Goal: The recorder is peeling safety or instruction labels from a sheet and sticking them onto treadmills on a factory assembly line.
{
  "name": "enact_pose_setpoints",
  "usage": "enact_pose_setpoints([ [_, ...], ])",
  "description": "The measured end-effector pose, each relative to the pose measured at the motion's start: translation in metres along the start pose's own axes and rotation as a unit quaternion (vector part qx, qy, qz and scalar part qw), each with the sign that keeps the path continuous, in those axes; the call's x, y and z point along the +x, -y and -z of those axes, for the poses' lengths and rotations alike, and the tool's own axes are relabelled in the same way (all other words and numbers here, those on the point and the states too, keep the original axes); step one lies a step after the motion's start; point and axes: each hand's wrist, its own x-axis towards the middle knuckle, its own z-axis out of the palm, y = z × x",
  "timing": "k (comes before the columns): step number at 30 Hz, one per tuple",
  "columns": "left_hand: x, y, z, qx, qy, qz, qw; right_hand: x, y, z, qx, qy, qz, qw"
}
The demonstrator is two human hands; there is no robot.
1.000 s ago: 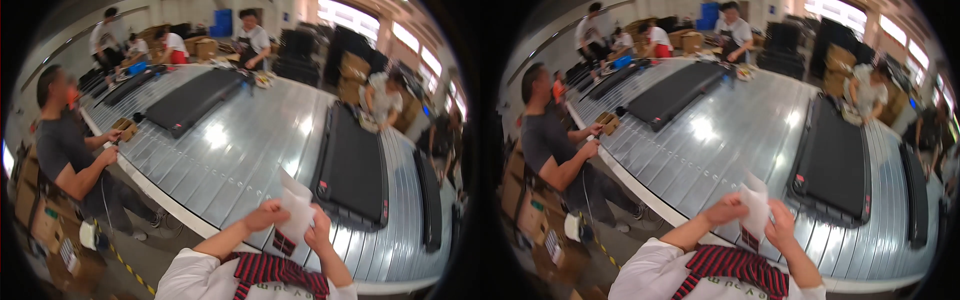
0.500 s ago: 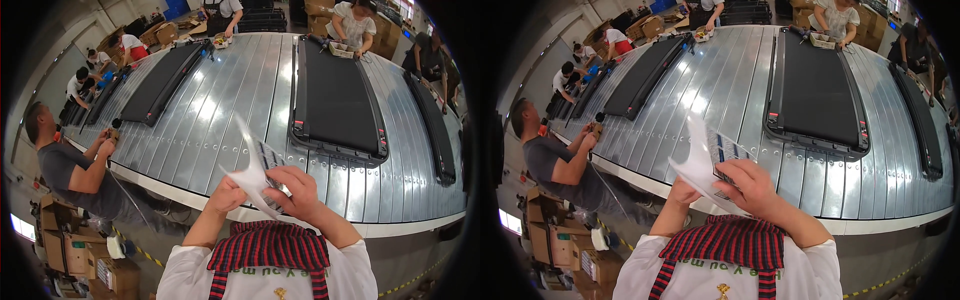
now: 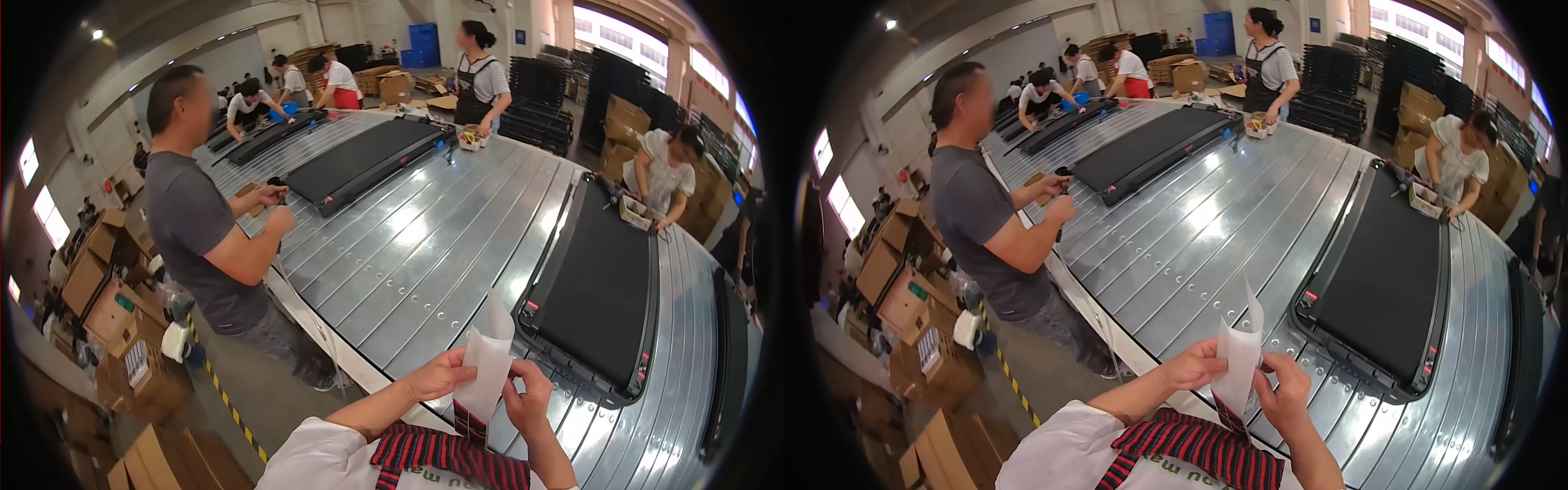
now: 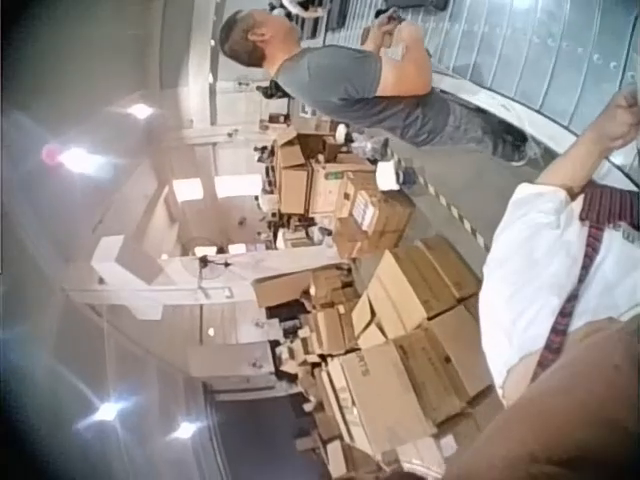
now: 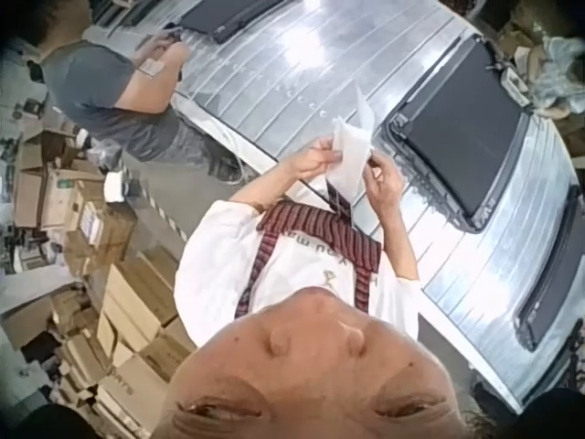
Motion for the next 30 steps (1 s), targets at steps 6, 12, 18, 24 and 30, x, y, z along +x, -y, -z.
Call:
enact_pose_setpoints([
  [6,0.013,-0.020,-0.010,0.041,0.005,-0.010,0.999,0.005,-0.014,0.002,-0.002,-0.026,-0.014,1.000],
  [12,0.026,-0.033,0.000,0.061,-0.012,-0.025,0.998,0.014,-0.019,-0.011,0.162,-0.051,-0.167,0.971],
  [18,0.051,-0.043,0.025,0.082,-0.176,-0.106,0.975,0.025,-0.018,0.002,0.188,-0.215,-0.185,0.940],
  [24,0.074,-0.012,0.032,0.256,-0.136,-0.055,0.955,0.029,-0.010,-0.030,-0.250,-0.072,0.072,0.963],
  [30,0.076,-0.018,0.038,0.187,-0.108,-0.040,0.976,0.030,0.013,-0.054,-0.262,0.095,0.041,0.959],
])
